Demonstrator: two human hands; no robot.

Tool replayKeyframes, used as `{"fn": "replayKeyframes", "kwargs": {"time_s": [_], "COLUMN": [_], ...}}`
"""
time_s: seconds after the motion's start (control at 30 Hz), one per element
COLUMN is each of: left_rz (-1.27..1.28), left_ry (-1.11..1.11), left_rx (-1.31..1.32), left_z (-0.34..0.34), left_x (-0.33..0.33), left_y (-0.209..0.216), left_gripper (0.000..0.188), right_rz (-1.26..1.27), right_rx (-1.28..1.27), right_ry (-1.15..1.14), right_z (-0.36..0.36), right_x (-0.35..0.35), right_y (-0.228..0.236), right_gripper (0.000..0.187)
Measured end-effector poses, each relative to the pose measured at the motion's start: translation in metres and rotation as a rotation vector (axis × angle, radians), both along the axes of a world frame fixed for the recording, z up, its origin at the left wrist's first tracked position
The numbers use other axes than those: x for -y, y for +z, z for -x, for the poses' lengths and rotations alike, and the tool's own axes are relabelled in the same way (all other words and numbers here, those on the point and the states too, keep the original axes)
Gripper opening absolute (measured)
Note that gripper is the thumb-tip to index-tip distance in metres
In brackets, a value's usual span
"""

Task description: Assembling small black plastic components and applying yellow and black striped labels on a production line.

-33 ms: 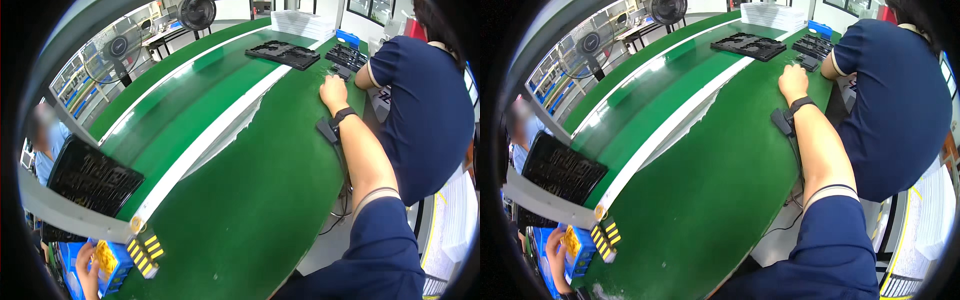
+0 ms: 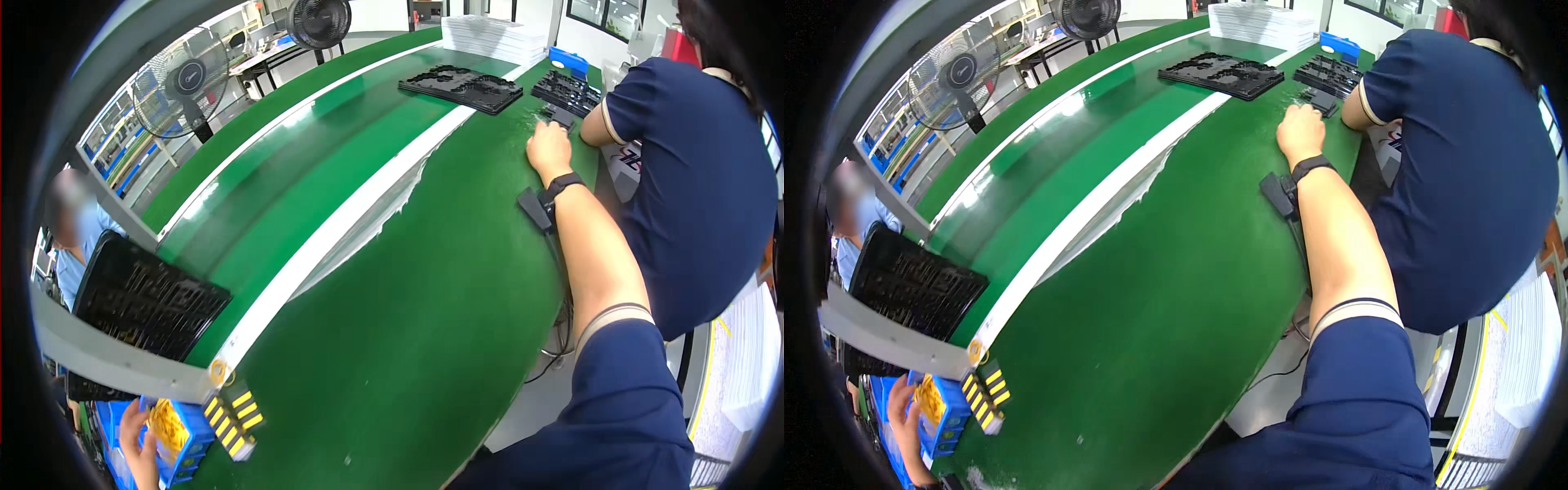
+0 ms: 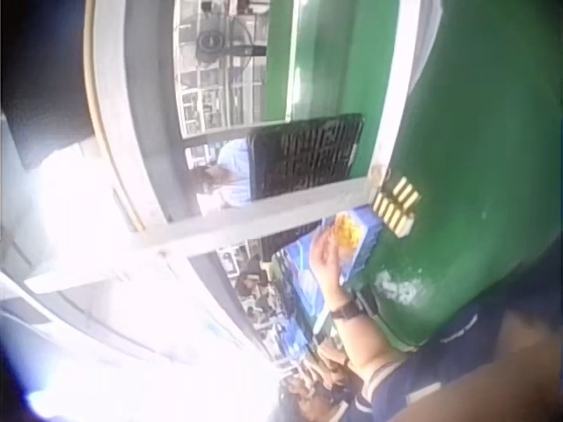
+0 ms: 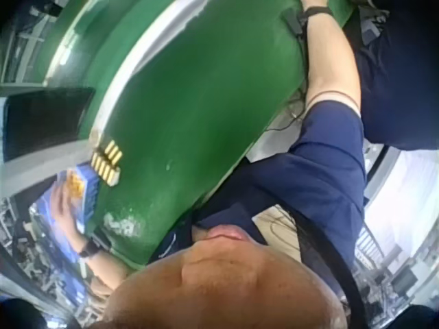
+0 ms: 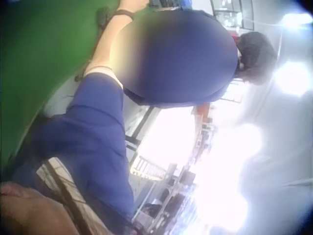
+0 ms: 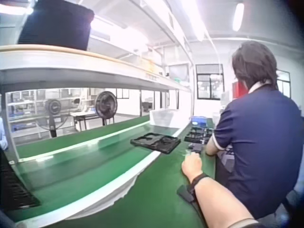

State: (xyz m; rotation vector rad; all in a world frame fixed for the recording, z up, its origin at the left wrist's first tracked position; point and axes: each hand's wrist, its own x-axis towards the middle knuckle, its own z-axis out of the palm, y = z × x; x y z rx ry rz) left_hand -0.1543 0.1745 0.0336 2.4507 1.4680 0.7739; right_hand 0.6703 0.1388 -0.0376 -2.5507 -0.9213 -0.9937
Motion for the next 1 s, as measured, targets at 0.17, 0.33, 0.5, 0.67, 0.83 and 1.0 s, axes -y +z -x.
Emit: {"fn": "replayKeyframes", "kwargs": {"time_s": [0.17, 0.33, 0.5, 0.67, 0.83, 1.0], "left_rz": [-0.060, -0.252, -0.251, -0.183, -0.092, 0.241], "left_ry": [0.276, 0.324, 0.336, 0.177, -0.141, -0.189], "left_rx": [0.055, -0.337, -0.392, -0.219, -0.109, 0.026], "left_z": [-0.020, -0.088, -0.109, -0.126, -0.142, -0.126], "left_x": [0.040, 0.093, 0.127, 0.160, 0.197, 0.207], "left_y": [0.029, 0.051, 0.048, 0.036, 0.017, -0.019], "left_gripper": [0.023, 0.016, 0.014, 0.019, 0.020, 0.056], "right_rz": [-0.012, 0.061, 0.119, 0.131, 0.086, 0.237], "right_rx": [0.082, -0.277, -0.271, -0.149, -0.099, -0.399], "right_ry": [-0.183, -0.268, -0.165, 0.247, 1.091, 1.585], "right_z": [-0.103, -0.141, -0.149, -0.030, 0.194, 0.386], "right_x": [-0.022, -0.037, -0.026, 0.005, 0.063, 0.140], "right_y": [-0.021, -0.012, -0.012, -0.011, 0.003, 0.028], "right_gripper": [0.028, 0.045, 0.036, 0.035, 0.054, 0.056]}}
